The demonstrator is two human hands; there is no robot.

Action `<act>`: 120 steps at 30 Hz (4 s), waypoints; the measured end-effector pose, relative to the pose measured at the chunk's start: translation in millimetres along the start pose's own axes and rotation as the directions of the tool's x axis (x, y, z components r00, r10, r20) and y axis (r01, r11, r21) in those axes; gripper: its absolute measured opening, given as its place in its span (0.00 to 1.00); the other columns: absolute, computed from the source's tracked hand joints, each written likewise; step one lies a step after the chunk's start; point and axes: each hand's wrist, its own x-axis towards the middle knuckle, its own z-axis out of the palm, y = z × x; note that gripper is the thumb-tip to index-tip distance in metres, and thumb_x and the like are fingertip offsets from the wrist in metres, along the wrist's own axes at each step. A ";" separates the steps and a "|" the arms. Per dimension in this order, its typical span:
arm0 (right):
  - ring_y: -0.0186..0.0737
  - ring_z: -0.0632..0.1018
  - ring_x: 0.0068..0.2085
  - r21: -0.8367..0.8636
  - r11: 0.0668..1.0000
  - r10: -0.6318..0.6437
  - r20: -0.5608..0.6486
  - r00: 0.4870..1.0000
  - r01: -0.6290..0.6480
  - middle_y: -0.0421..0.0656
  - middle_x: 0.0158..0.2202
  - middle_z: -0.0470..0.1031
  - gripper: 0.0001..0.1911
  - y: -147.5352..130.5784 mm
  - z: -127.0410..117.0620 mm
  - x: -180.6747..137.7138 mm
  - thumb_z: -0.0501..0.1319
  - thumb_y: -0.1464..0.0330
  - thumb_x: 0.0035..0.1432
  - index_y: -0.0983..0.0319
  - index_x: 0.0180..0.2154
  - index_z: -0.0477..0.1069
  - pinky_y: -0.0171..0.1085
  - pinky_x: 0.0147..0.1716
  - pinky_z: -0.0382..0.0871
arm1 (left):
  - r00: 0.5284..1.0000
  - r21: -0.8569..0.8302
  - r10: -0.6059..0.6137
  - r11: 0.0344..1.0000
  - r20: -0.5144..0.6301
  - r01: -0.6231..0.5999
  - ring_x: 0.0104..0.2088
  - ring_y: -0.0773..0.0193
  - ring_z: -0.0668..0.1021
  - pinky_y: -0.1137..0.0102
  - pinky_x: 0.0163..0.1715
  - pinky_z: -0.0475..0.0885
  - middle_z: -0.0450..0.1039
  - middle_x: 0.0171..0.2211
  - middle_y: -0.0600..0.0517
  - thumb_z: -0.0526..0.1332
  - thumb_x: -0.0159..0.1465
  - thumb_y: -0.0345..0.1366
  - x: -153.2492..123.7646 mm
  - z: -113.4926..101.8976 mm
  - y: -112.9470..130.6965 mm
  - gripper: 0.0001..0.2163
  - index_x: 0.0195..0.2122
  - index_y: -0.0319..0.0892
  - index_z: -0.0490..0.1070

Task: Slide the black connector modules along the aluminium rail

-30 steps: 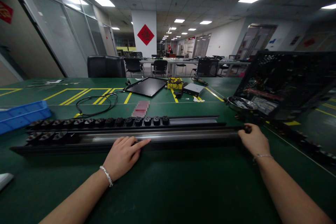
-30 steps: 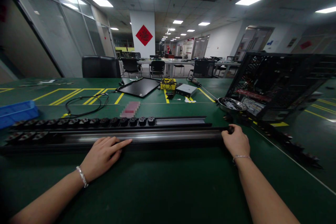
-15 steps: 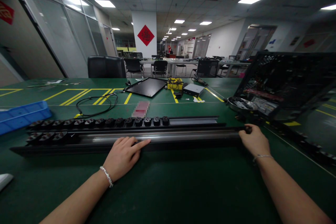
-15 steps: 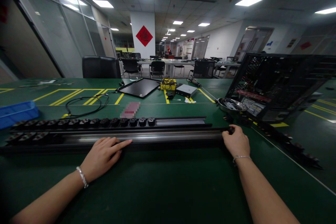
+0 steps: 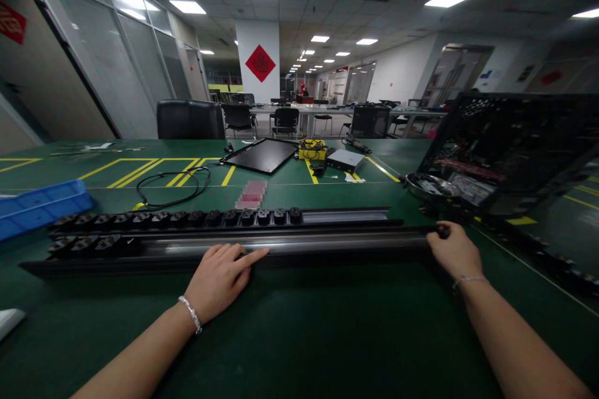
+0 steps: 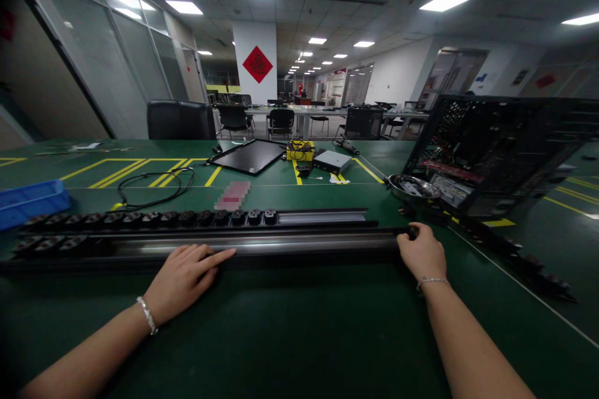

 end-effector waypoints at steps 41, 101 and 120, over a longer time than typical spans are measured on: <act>0.52 0.74 0.46 0.021 1.000 -0.005 -0.057 0.998 0.007 0.51 0.47 0.72 0.27 0.1 0.6 -0.7 0.53 0.61 0.50 0.60 0.52 0.65 0.44 0.46 0.67 | 1.000 0.000 -0.016 1.000 0.006 0.016 0.34 0.64 0.71 0.66 0.36 0.62 0.68 0.32 0.54 0.52 0.64 0.32 0.4 -2.0 1.0 0.21 0.58 0.57 0.60; 0.50 0.73 0.46 0.022 0.992 -0.115 -0.168 0.979 0.121 0.50 0.45 0.71 0.22 5.2 5.6 1.9 0.51 0.67 0.51 0.61 0.48 0.69 0.44 0.46 0.66 | 1.000 -0.007 -0.014 1.000 0.024 0.014 0.35 0.63 0.71 0.65 0.37 0.61 0.67 0.33 0.53 0.51 0.64 0.31 -0.4 -0.6 0.7 0.22 0.59 0.56 0.59; 0.50 0.72 0.47 0.018 0.995 -0.096 -0.175 0.980 0.101 0.51 0.46 0.71 0.22 3.4 4.4 1.6 0.51 0.67 0.51 0.62 0.48 0.70 0.44 0.47 0.65 | 1.000 0.012 -0.010 1.000 0.011 0.010 0.35 0.63 0.71 0.65 0.37 0.62 0.68 0.33 0.53 0.52 0.64 0.32 -0.3 -0.2 0.4 0.22 0.58 0.56 0.59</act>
